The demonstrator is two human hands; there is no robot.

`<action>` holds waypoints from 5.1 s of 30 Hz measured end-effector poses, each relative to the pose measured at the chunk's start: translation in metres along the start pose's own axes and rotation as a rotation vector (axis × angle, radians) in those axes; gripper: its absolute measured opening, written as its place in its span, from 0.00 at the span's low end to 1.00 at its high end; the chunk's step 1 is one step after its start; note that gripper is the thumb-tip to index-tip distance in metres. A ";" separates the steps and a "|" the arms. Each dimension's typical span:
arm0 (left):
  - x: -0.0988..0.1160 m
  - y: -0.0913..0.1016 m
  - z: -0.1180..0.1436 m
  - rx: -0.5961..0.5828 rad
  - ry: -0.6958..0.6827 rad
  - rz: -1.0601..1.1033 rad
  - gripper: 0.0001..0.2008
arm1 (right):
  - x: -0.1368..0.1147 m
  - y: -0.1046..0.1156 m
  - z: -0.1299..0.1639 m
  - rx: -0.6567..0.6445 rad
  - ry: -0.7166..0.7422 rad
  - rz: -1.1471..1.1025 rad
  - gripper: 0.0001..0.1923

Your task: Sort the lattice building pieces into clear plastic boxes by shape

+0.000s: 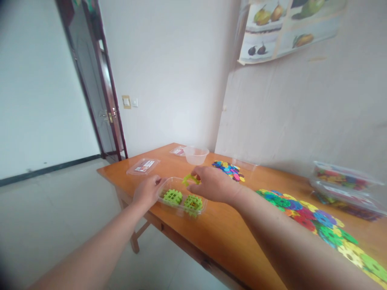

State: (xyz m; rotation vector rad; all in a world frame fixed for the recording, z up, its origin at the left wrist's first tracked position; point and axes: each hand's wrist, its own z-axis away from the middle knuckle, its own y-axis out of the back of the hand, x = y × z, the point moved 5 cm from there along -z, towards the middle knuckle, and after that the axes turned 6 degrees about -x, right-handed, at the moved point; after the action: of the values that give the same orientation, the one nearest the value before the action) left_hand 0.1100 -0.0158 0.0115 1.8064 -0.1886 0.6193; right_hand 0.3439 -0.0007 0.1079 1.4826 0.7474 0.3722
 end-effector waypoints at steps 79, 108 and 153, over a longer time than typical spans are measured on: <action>-0.003 -0.001 -0.004 0.005 -0.003 -0.016 0.21 | 0.083 0.035 0.005 -0.072 -0.194 0.139 0.20; -0.001 0.002 -0.004 -0.019 0.025 -0.037 0.22 | 0.044 0.011 0.018 -0.059 0.038 -0.110 0.21; -0.002 0.000 -0.003 -0.014 0.024 -0.027 0.21 | 0.066 0.001 -0.002 -0.002 -0.008 -0.184 0.22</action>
State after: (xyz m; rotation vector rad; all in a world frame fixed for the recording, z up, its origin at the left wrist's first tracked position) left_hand 0.1071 -0.0135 0.0112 1.7849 -0.1523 0.6187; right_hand 0.3908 0.0444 0.0941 1.3991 0.8697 0.2272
